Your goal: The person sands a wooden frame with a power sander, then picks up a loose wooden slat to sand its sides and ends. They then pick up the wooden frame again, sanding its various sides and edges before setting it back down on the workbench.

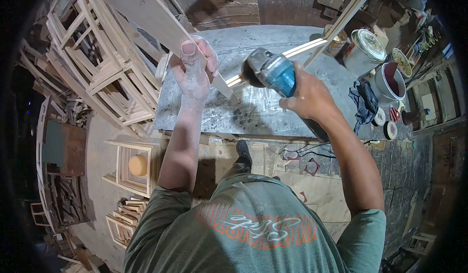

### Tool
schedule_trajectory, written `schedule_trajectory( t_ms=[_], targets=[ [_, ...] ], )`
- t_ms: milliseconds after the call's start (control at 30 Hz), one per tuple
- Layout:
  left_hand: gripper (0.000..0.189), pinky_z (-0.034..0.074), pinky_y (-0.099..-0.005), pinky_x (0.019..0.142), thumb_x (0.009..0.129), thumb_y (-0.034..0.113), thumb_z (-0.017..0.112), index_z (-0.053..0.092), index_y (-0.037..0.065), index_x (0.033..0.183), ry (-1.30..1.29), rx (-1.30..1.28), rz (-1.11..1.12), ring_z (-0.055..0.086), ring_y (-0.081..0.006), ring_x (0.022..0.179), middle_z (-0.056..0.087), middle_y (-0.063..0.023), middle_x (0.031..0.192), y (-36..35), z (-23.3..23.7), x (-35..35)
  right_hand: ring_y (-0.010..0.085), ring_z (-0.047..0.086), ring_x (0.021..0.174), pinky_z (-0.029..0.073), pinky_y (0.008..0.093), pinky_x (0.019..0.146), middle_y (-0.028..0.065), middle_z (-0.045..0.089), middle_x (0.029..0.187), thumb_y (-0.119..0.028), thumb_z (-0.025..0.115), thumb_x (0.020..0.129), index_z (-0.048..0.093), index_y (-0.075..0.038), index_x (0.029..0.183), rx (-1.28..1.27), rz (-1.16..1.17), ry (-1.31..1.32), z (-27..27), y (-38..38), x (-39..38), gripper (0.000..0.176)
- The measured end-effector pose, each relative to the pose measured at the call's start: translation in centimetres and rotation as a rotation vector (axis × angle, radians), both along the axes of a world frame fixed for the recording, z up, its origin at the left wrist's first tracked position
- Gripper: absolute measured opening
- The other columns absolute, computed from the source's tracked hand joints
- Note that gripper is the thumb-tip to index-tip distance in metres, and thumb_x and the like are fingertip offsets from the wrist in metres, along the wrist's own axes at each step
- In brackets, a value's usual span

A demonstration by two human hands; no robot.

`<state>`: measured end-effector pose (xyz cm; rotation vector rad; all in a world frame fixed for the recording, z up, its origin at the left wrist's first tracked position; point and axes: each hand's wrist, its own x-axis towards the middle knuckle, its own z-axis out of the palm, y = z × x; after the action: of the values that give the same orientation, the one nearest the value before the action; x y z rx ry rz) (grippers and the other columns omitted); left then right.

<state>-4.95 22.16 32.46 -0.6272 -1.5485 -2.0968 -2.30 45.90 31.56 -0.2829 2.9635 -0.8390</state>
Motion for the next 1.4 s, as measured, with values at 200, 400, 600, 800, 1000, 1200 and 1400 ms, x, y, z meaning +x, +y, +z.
schedule_trajectory(
  t_ms=[200, 400, 600, 800, 1000, 1200, 1400],
  targets=[
    [0.049, 0.037, -0.0244, 0.043, 0.092, 0.055, 0.059, 0.05, 0.007, 0.085, 0.036, -0.032, 0.009, 0.047, -0.0101, 0.048, 0.046, -0.0012, 0.058, 0.0, 0.0, 0.0, 0.0454, 0.063, 0.096, 0.049, 0.0472, 0.087, 0.0302, 0.064, 0.1, -0.026, 0.076, 0.062, 0.042, 0.003, 0.132, 0.053, 0.067, -0.07, 0.8, -1.9, -0.2, 0.083],
    [0.049, 0.036, -0.0243, 0.043, 0.091, 0.055, 0.06, 0.049, 0.007, 0.086, 0.035, -0.016, -0.004, 0.047, -0.0099, 0.049, 0.047, -0.0008, 0.062, 0.3, 0.0, 0.2, 0.0456, 0.062, 0.098, 0.049, 0.0472, 0.088, 0.0311, 0.064, 0.102, -0.026, 0.076, 0.062, 0.04, 0.005, 0.134, 0.087, 0.124, -0.114, 1.7, -2.6, -0.3, 0.086],
    [0.039, 0.034, -0.0234, 0.041, 0.092, 0.041, 0.067, 0.054, 0.005, 0.084, -0.012, 0.156, 0.003, 0.047, -0.0083, 0.048, 0.051, -0.0003, 0.06, 0.7, 0.0, 0.1, 0.0458, 0.063, 0.094, 0.051, 0.0473, 0.085, 0.0295, 0.065, 0.099, -0.027, 0.076, 0.062, 0.042, 0.004, 0.13, 0.092, 0.163, -0.042, 0.9, -1.9, 0.0, 0.081],
    [0.048, 0.035, -0.0244, 0.041, 0.091, 0.05, 0.064, 0.051, 0.005, 0.083, -0.001, 0.073, -0.016, 0.047, -0.0099, 0.048, 0.047, -0.0006, 0.061, 0.1, -0.3, -0.1, 0.0474, 0.061, 0.099, 0.048, 0.0467, 0.087, 0.0331, 0.062, 0.099, -0.023, 0.078, 0.059, 0.046, 0.006, 0.125, 0.098, 0.096, -0.134, 1.8, 0.7, 0.2, 0.079],
    [0.045, 0.036, -0.0254, 0.042, 0.092, 0.046, 0.065, 0.052, 0.003, 0.09, 0.034, 0.101, -0.058, 0.048, -0.011, 0.049, 0.051, -0.0037, 0.07, 0.0, -0.9, -0.2, 0.0405, 0.059, 0.112, 0.045, 0.0388, 0.097, 0.0327, 0.06, 0.116, -0.026, 0.079, 0.055, 0.04, 0.013, 0.135, 0.05, -0.134, -0.114, 1.6, 5.8, -1.8, 0.097],
    [0.042, 0.036, -0.0251, 0.042, 0.092, 0.043, 0.066, 0.053, 0.002, 0.093, 0.039, 0.111, -0.062, 0.047, -0.0111, 0.048, 0.051, -0.0036, 0.071, 0.1, -1.0, -0.2, 0.0387, 0.062, 0.104, 0.047, 0.037, 0.093, 0.0289, 0.063, 0.109, -0.025, 0.079, 0.054, 0.05, 0.009, 0.124, -0.055, -0.251, 0.066, -0.5, 12.4, -5.2, 0.083],
    [0.043, 0.036, -0.0242, 0.043, 0.092, 0.044, 0.065, 0.053, 0.003, 0.091, 0.025, 0.102, -0.027, 0.046, -0.0102, 0.048, 0.049, -0.0025, 0.066, 0.5, -0.5, 0.2, 0.0371, 0.062, 0.101, 0.047, 0.0368, 0.091, 0.0275, 0.063, 0.107, -0.024, 0.077, 0.053, 0.051, 0.009, 0.122, -0.052, -0.278, 0.009, -0.9, 14.5, -7.0, 0.081]
  ],
)
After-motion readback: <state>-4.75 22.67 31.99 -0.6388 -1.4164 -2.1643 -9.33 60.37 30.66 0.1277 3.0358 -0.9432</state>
